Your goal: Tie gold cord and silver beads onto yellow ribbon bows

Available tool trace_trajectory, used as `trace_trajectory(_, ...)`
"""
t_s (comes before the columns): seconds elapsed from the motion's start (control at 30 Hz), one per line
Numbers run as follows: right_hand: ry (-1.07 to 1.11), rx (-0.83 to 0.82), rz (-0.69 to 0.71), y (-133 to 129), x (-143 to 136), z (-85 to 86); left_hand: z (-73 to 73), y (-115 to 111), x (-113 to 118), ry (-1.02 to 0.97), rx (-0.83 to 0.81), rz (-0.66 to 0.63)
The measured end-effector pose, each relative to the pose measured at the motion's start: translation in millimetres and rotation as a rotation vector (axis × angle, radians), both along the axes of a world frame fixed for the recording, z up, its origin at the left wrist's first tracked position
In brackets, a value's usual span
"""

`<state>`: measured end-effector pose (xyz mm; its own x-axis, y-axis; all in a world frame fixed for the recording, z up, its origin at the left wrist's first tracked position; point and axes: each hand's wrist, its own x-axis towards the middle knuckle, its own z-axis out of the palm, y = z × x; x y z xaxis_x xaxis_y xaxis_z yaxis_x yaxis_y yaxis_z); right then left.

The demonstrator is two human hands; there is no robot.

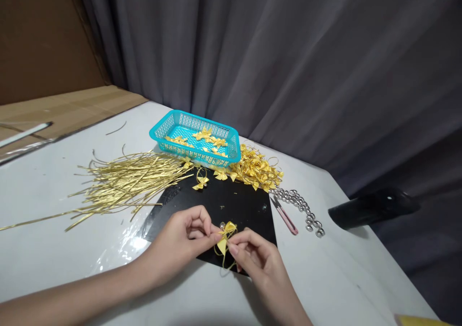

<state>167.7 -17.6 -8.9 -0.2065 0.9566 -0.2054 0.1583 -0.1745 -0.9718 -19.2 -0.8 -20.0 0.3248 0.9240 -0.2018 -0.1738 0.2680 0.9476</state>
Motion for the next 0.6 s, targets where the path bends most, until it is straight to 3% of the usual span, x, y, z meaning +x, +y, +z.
trace_trajectory(0.13,-0.070,0.086,-0.011,0.4,-1.4,4.3,4.4,2.2,-0.2,-0.067,-0.063,-0.017)
trace_trajectory(0.33,-0.168,0.211,-0.012,-3.0,-2.2,-3.1,5.5,1.8,-0.4,-0.111,-0.045,-0.031)
trace_trajectory(0.6,-0.174,0.251,-0.035,-6.0,-3.8,-8.2,5.3,0.6,-0.4,-0.093,-0.017,-0.032)
